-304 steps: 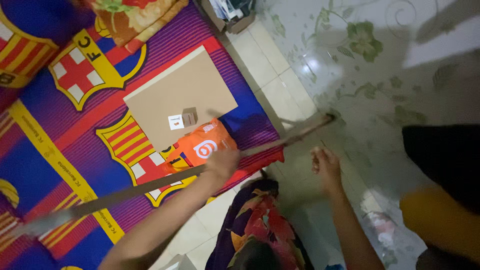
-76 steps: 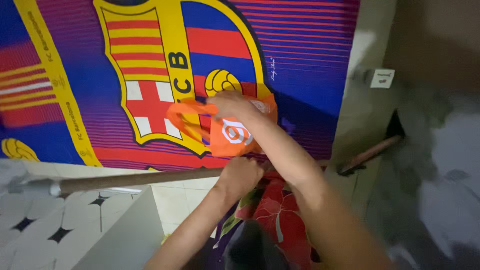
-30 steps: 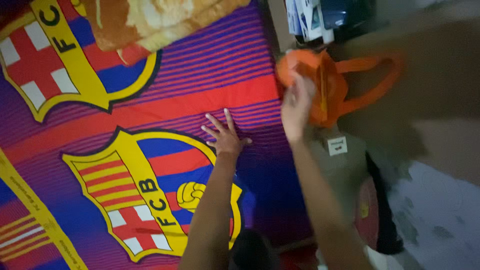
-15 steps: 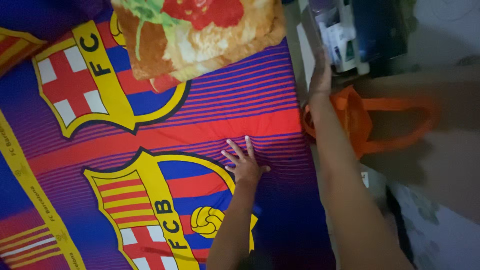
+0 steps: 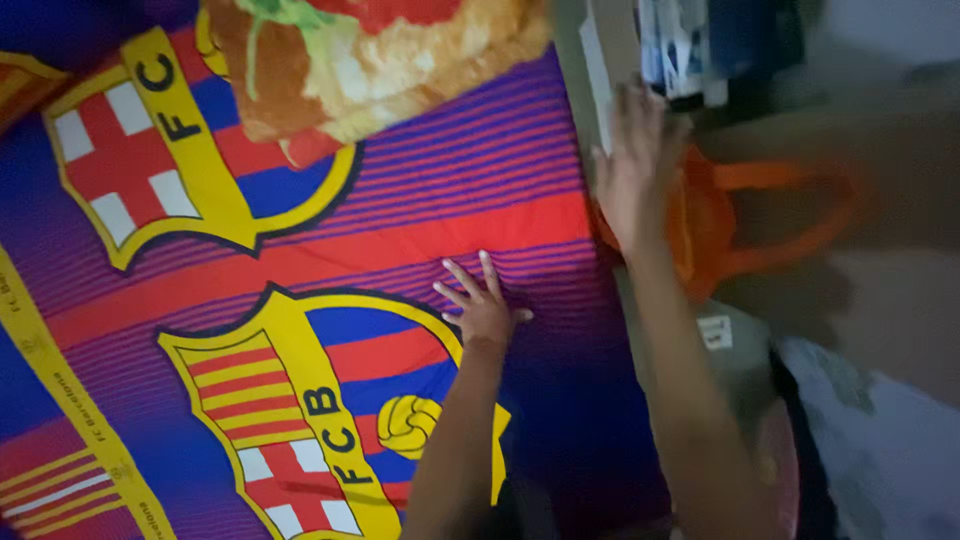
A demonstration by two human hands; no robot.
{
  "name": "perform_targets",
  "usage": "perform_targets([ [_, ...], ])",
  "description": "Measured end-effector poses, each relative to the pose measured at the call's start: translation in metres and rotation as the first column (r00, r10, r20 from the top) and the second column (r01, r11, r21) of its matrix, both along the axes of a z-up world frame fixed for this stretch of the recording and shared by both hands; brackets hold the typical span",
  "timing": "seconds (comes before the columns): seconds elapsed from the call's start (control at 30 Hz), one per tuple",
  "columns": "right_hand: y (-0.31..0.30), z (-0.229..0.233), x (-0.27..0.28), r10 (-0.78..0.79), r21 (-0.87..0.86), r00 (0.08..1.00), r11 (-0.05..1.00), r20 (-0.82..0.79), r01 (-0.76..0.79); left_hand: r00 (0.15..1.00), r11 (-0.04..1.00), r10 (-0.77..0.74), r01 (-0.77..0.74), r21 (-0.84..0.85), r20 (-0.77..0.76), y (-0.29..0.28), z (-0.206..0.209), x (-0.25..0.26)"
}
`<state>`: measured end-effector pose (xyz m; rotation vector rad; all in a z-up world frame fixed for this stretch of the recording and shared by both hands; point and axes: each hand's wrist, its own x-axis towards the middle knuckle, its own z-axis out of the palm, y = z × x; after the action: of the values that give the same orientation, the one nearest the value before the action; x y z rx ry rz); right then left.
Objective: The person sweeps the floor using a broom and moves several items including a ring light, an orange bag, and a cardboard sheet to reach different areas.
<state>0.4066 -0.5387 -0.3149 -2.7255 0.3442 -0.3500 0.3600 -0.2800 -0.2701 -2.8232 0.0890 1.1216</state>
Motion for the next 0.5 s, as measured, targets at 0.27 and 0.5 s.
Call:
perform_targets([
  [0.27,0.016,0.005,-0.217,-0.318,-0.038,0.906,0.946,-0.28,0.321,1.0,1.0,0.009,-0.009,-0.005,0.02,0.001,0.006,-0.013],
  [0.5,-0.062,-0.015,-0.235,-0.327,-0.136,0.882,0.945,-0.34,0.298,0.962,0.926,-0.206,0.251,-0.283,0.179,0.051,0.035,-0.027],
])
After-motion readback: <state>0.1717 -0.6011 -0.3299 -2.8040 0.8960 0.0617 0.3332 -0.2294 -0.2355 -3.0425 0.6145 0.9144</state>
